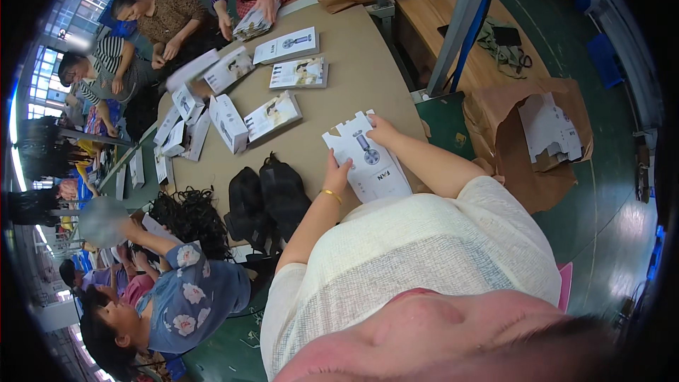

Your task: The person folds flat cardboard cutouts into packaging boxes by hand, handles black mesh bags on the table, and folds additional cardboard packaging boxes.

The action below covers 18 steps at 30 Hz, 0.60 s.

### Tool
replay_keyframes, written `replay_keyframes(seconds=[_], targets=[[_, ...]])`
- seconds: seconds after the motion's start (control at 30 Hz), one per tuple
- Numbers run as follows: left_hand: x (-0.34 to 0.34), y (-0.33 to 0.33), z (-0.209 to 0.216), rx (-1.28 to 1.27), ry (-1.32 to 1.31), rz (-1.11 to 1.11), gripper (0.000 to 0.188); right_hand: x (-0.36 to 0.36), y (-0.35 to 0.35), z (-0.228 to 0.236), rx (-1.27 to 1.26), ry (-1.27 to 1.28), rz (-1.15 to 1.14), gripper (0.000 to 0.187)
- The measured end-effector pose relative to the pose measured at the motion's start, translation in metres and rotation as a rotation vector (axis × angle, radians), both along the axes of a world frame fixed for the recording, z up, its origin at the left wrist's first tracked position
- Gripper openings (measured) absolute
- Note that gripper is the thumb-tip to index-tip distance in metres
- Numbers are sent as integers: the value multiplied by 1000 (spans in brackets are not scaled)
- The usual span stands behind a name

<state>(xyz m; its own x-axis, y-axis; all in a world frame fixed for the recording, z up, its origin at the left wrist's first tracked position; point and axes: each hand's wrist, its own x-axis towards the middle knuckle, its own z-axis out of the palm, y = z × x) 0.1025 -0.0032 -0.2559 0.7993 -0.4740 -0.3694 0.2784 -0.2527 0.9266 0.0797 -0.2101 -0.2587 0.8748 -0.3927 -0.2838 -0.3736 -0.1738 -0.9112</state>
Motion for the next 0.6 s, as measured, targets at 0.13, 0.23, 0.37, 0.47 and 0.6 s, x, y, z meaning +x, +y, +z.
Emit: replay_keyframes(seconds=[0.13, 0.23, 0.37, 0.47, 0.6], targets=[[14, 14, 13, 36, -6, 319, 47, -8, 21, 28, 54, -144, -11, 49], [17, 19, 77, 139, 52, 317, 33, -33, 47, 88, 100, -247, 70, 38], [-4, 15, 120, -49, 114, 307, 33, -59, 72, 127, 65, -314, 47, 31], [-7, 30, 105, 142, -142, 212, 29, -64, 76, 132, 150, -358, 24, 29], [-19, 26, 110, -183, -64, 195, 33, -76, 79, 141, 504, -492, 26, 29]])
